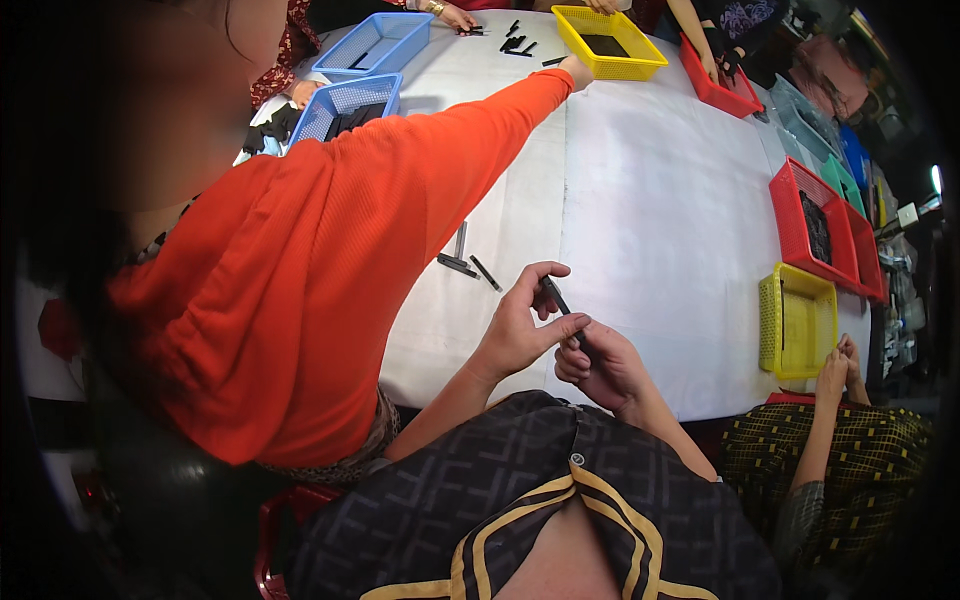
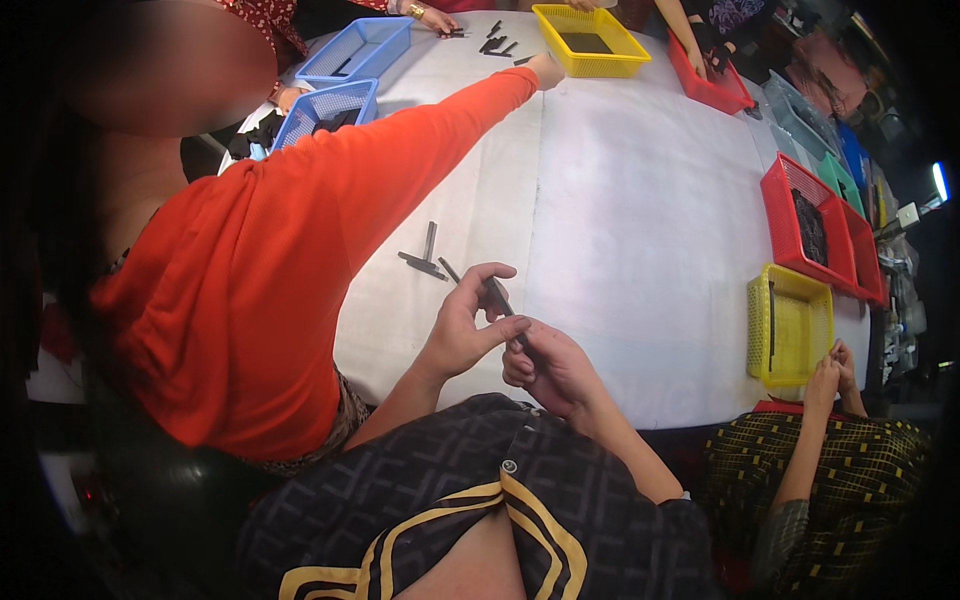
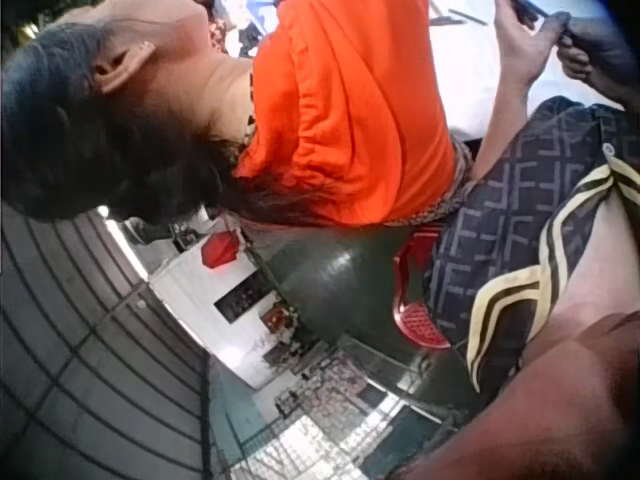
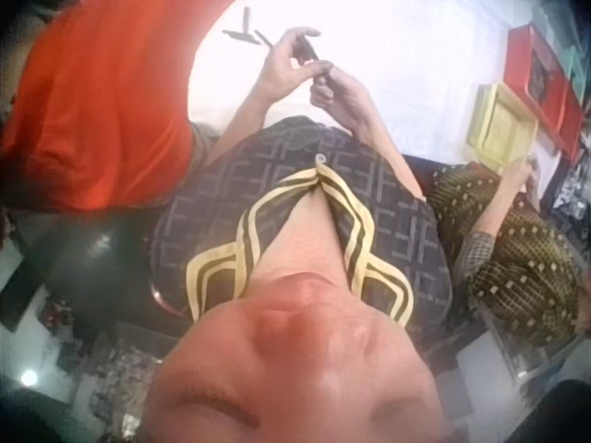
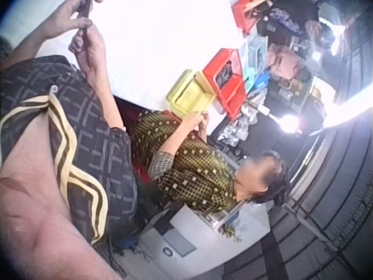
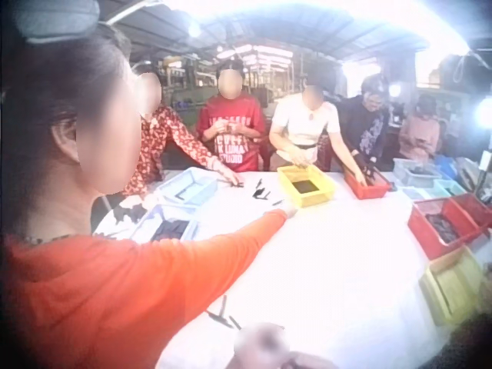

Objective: The person repeatedly picks up small black plastic components from a table and joins two pieces together by hand. They place the assembled units into a yellow basket. Other people at the table perform the same task.

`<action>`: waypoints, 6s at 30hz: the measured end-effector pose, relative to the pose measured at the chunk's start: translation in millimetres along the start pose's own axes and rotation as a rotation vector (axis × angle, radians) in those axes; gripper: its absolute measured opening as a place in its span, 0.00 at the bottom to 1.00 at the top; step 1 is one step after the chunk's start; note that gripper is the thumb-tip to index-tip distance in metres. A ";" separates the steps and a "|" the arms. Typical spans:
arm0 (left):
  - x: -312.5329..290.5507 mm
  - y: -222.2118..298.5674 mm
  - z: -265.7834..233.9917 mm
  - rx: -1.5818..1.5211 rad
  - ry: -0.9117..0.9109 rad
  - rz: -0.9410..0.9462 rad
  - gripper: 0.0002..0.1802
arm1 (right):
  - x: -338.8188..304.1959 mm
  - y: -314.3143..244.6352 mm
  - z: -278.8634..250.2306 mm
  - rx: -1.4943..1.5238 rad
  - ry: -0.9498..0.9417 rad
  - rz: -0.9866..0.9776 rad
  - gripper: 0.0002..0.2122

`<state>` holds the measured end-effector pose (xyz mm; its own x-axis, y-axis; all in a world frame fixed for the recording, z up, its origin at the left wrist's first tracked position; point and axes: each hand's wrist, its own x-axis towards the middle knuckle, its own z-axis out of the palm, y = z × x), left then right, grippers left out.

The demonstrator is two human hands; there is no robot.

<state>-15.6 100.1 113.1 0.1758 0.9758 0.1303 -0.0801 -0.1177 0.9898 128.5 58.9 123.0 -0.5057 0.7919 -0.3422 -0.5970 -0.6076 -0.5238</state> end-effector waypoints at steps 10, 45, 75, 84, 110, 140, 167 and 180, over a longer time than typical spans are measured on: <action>-0.6 -8.7 2.5 -0.058 0.026 -0.025 0.11 | 0.9 4.0 -5.3 0.027 -0.012 -0.001 0.10; 1.4 -14.9 -2.6 -0.110 0.041 -0.244 0.14 | 6.7 9.8 -16.7 -0.054 0.127 -0.018 0.09; -9.1 -20.4 -1.6 -0.102 -0.001 -0.098 0.09 | 2.6 18.5 -18.1 0.032 0.082 0.010 0.09; -11.3 -25.0 3.9 -0.150 -0.039 -0.122 0.08 | 10.8 17.5 -22.5 0.001 -0.010 0.062 0.11; 103.9 19.2 -15.3 0.347 -0.412 -0.125 0.18 | 9.5 -4.5 -24.7 0.021 -0.022 -0.219 0.13; -4.9 -17.4 -3.7 -0.519 -0.279 -0.175 0.09 | 0.7 4.6 -3.2 -0.131 0.037 -0.056 0.13; -6.3 -47.6 -27.1 -0.574 0.032 -0.162 0.09 | 18.0 1.5 -15.0 -0.350 0.222 0.039 0.16; -16.8 -48.8 -10.7 -0.440 0.077 -0.207 0.15 | 21.4 11.1 -18.0 -0.334 0.037 0.115 0.12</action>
<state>-25.1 91.4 61.9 0.1599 0.9833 -0.0873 -0.4607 0.1525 0.8744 122.3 70.1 95.8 -0.5308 0.7252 -0.4385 -0.2979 -0.6441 -0.7045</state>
